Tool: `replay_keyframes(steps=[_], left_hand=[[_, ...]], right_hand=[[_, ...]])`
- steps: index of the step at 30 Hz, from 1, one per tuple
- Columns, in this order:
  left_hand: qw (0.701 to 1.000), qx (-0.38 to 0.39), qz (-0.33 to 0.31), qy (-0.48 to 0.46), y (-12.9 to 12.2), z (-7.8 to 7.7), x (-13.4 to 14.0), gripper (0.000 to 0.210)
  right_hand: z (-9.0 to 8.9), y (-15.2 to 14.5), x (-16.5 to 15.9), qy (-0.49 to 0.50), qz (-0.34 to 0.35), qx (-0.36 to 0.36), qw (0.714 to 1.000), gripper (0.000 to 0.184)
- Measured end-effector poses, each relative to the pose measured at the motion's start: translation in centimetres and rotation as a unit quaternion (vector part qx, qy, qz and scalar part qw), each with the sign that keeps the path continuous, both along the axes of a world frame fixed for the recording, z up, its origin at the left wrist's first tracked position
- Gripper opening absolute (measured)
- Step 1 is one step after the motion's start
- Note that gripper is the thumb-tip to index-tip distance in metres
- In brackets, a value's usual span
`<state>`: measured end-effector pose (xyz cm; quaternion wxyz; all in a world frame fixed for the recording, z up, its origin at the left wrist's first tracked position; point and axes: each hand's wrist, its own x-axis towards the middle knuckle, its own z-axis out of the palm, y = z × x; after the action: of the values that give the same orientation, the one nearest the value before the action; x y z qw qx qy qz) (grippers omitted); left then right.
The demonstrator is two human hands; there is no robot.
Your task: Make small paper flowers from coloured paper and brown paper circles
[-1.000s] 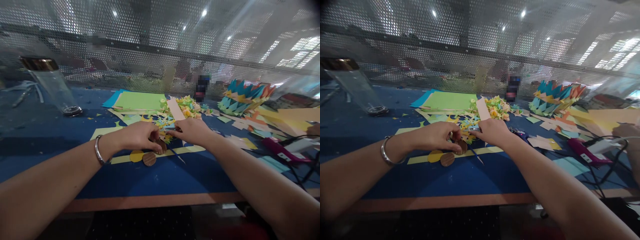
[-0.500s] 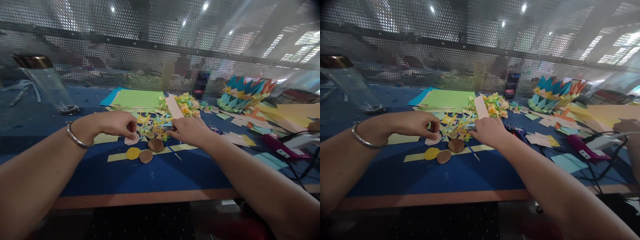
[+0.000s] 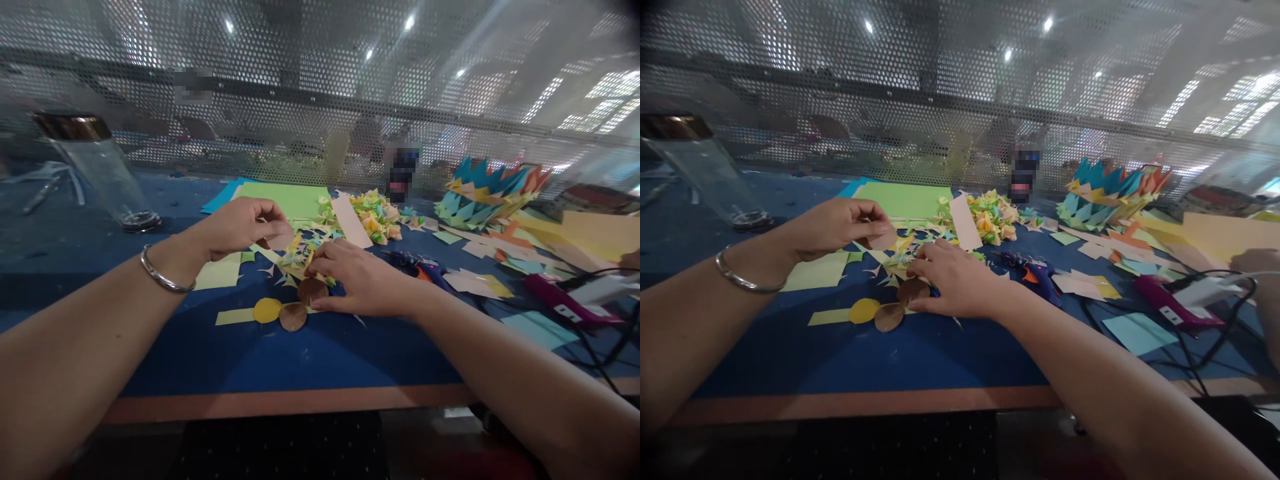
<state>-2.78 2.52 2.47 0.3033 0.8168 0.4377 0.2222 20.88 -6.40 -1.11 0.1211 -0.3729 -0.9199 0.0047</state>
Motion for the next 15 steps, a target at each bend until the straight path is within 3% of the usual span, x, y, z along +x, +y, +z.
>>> replay_keyframes(steps=[6,10,15], left_hand=[[0.994,-0.039,0.013,-0.102,-0.3,-0.7,0.8,0.02],[0.982,-0.078,0.02,-0.17,-0.5,-1.3,1.3,0.019],[0.97,-0.122,-0.003,-0.21,-1.3,-1.7,1.9,0.026]], right_hand=[[-0.6,0.4,0.2,-0.006,-0.001,-0.003,1.0,0.041],[-0.4,0.6,0.4,0.002,-0.046,0.045,0.998,0.041],[0.0,0.6,0.2,0.086,-0.059,0.152,0.983,0.032]])
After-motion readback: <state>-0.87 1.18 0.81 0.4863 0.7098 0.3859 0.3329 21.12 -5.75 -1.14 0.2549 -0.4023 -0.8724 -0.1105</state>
